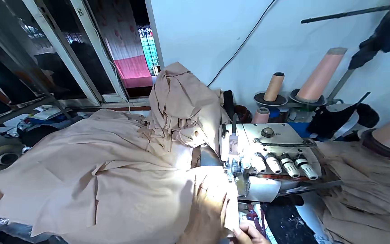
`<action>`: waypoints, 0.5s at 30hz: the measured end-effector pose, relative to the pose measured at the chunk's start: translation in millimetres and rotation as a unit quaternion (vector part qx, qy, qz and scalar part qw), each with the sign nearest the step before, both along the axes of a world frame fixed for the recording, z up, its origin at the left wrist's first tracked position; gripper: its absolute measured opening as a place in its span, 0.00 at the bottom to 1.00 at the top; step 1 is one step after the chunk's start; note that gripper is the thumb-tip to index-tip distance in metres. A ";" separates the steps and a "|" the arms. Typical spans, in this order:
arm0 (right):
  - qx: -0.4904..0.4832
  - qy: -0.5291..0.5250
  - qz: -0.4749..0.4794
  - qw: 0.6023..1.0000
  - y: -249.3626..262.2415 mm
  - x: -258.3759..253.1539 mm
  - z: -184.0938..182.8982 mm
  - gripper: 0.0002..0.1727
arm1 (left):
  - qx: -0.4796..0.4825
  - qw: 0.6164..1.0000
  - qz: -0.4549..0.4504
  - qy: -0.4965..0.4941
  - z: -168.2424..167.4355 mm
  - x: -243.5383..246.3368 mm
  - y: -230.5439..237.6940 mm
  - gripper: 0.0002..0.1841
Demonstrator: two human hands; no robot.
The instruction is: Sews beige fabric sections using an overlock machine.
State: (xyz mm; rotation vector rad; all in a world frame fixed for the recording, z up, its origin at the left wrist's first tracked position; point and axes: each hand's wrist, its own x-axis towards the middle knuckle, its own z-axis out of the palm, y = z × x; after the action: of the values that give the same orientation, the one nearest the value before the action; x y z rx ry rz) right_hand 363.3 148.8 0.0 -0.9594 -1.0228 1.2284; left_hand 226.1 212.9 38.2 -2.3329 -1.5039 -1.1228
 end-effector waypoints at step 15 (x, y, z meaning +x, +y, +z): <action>0.010 -0.047 -0.121 0.991 60.1 -21.8 16.9 0.22 | -0.230 0.971 -0.035 -0.046 25.8 -35.5 82.0 0.24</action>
State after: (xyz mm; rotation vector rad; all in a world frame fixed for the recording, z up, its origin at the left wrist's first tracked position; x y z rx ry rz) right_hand 341.6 208.9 16.9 -1.1001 -0.9577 0.9782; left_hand 190.6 294.9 64.0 -2.6752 -1.9025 -0.9907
